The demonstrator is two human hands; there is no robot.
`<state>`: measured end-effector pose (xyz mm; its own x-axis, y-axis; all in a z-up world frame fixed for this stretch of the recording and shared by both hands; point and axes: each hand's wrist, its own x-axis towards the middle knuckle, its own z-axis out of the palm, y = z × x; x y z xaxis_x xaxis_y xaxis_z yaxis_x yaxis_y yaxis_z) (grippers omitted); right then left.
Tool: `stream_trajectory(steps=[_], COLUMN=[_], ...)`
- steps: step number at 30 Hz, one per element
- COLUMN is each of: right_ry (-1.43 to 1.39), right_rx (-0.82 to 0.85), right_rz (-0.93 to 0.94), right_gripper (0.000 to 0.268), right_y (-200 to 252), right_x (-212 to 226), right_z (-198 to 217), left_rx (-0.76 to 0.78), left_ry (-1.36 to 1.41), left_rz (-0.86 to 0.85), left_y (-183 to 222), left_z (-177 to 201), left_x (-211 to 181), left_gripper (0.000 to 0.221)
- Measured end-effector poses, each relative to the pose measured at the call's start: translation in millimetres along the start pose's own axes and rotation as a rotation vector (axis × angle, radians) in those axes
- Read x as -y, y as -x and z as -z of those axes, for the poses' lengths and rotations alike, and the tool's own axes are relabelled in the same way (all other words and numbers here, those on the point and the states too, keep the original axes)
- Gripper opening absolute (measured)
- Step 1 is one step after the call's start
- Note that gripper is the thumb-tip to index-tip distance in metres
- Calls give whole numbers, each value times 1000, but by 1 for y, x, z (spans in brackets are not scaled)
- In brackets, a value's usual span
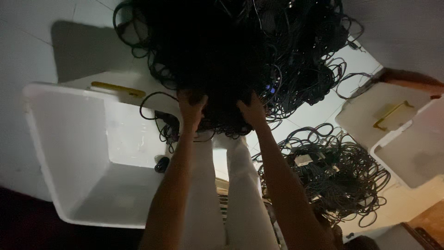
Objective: The person untangles a large pile of black cables on the floor by hand, pulling individual strands and winding them together.
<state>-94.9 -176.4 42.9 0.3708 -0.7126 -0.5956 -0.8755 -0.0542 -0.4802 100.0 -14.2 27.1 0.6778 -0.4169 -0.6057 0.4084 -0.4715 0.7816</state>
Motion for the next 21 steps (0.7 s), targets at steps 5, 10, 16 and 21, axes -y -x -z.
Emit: stream_trajectory(steps=[5,10,16,21], right_ry=[-111,-30,-61,-144], right_rx=[141,247,378,377], right_rz=[-4,-2,49,93], right_gripper=[83,85,89,84], right_y=[10,7,1,-7], right_x=[0,8,28,24], right_z=[-16,-32,-39,-61], left_rx=[18,-64,1,187], left_ry=[46,-840,-831,-802], left_rz=[-18,-15,-228,216], left_y=[-6,-21,-35,-16], left_z=[-7,-20,-25,-14], left_x=[53,88,73,42], left_gripper=[31,43,73,62])
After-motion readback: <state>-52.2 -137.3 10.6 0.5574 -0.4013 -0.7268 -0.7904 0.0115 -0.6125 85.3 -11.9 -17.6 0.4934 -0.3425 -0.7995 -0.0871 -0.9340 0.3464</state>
